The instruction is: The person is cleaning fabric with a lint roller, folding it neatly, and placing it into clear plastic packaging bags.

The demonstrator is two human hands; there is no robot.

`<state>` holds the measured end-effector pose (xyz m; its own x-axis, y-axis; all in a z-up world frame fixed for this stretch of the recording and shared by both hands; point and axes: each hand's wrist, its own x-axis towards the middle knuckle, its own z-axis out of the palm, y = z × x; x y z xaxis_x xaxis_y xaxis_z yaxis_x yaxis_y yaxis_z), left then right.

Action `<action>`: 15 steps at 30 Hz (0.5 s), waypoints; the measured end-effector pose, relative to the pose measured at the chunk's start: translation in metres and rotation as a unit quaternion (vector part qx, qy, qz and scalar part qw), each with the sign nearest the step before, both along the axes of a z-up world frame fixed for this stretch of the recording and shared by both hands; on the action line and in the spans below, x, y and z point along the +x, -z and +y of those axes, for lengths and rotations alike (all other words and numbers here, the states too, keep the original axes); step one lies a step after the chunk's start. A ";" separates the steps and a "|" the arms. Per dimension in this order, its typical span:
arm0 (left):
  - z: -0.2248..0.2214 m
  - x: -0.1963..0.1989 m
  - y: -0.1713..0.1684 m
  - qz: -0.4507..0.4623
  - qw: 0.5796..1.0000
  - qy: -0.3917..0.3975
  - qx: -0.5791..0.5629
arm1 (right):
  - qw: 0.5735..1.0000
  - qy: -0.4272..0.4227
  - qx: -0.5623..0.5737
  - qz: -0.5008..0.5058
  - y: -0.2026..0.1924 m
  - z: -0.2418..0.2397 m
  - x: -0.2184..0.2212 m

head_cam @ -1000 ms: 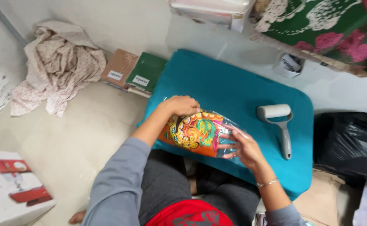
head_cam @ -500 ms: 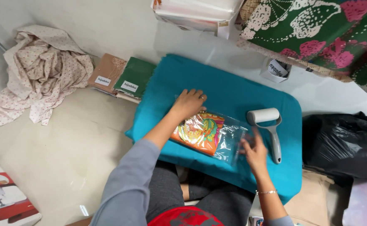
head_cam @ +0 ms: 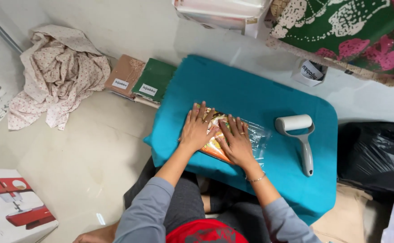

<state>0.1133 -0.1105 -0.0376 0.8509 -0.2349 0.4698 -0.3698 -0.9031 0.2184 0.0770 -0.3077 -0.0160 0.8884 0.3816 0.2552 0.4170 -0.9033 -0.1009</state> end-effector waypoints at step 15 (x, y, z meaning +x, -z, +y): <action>0.000 -0.004 -0.024 0.042 0.999 -0.006 0.029 | 0.970 -0.042 0.225 0.080 -0.056 -0.046 0.033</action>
